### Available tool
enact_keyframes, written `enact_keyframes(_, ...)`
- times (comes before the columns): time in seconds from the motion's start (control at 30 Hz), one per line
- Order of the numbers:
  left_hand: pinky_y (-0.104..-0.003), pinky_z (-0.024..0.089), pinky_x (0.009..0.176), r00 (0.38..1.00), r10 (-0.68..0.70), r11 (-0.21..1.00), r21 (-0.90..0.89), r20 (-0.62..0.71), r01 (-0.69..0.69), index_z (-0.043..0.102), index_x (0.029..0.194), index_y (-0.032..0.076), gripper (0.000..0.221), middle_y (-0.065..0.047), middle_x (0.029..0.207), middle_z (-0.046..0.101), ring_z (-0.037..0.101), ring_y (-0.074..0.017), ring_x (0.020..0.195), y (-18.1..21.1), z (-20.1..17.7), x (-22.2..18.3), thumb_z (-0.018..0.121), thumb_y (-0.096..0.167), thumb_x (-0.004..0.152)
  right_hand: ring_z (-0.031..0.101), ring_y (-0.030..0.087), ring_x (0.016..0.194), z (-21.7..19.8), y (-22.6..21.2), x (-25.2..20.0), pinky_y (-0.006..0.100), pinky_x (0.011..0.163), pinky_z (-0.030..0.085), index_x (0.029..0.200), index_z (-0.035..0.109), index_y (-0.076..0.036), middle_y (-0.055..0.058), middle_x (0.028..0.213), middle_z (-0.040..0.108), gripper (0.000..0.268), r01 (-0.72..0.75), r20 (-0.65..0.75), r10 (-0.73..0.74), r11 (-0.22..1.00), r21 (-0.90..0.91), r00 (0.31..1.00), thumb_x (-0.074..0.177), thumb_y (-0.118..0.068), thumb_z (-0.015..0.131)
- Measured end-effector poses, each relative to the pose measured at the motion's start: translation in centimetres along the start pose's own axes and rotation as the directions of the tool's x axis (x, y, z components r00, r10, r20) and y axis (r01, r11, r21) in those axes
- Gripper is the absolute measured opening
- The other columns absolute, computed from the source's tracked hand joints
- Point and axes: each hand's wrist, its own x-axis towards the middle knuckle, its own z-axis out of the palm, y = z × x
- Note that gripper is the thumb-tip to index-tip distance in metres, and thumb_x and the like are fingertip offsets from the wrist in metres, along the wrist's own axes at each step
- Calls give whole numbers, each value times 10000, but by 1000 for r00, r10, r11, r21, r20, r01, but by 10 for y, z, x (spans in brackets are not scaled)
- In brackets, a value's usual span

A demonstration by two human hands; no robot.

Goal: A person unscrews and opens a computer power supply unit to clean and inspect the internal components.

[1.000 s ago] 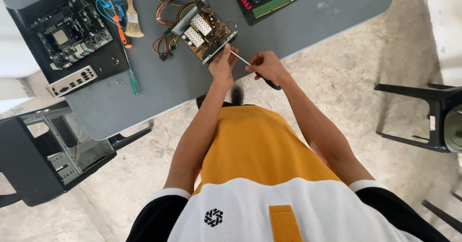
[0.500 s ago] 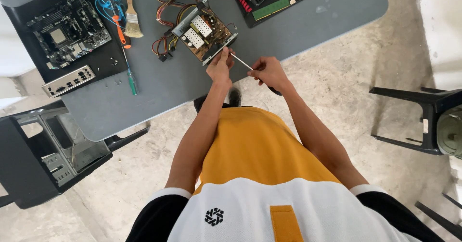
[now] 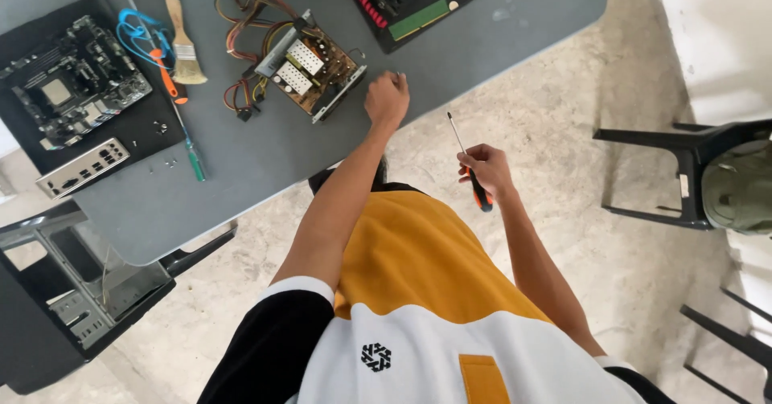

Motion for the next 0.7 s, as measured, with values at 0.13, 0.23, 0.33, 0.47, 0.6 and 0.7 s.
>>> enact_keyframes(0.13,-633,788,918,999,-53,998,-27,-7,53,871,1358,82,625,-190,1147,924,958,-418,1117,-4,-30,-48,736,667,1186,873,335,717,16,8,-9,485,616,815,1328,839,137,276,953,835,404,-27,32,28,999,-33,999,1209,-244,901)
enact_keyframes(0.23,-634,762,870,994,-52,998,-31,91,55,937,1238,93,415,-182,1089,951,948,-465,1051,-32,-62,-118,783,474,1176,833,254,708,40,-5,-14,376,585,764,1375,878,85,235,945,860,400,-1,92,11,993,-115,996,1282,-282,749)
enact_keyframes(0.33,-537,706,781,982,154,986,86,-108,-145,908,1127,127,191,-89,994,824,886,-398,909,-76,-92,-153,822,296,1108,856,277,825,69,-29,-15,411,706,793,1418,874,90,269,1025,875,379,88,206,-49,979,-185,977,1276,-229,729)
enact_keyframes(0.47,-478,571,977,749,489,850,438,-447,-293,811,1359,169,428,-72,1321,659,704,-323,1234,-95,-164,-129,1012,293,1002,878,272,826,118,-40,-3,394,693,806,1443,872,98,256,1062,906,364,228,325,-131,933,-279,936,1245,-197,794)
enact_keyframes(0.6,-604,587,1277,931,344,910,287,-125,-298,633,1781,80,965,-185,1688,606,647,-422,1606,-88,-211,-85,1167,324,1014,876,225,697,164,-26,32,339,574,779,1337,927,27,170,966,929,263,320,325,-207,882,-347,923,1223,-180,812)
enact_keyframes(0.7,-661,603,1266,953,291,906,296,85,-303,567,1835,88,959,-200,1782,632,678,-475,1590,-103,-193,-47,1086,385,1085,752,176,748,181,-45,33,393,619,694,1187,946,-27,57,951,895,321,359,365,-204,827,-432,908,1257,-241,718)
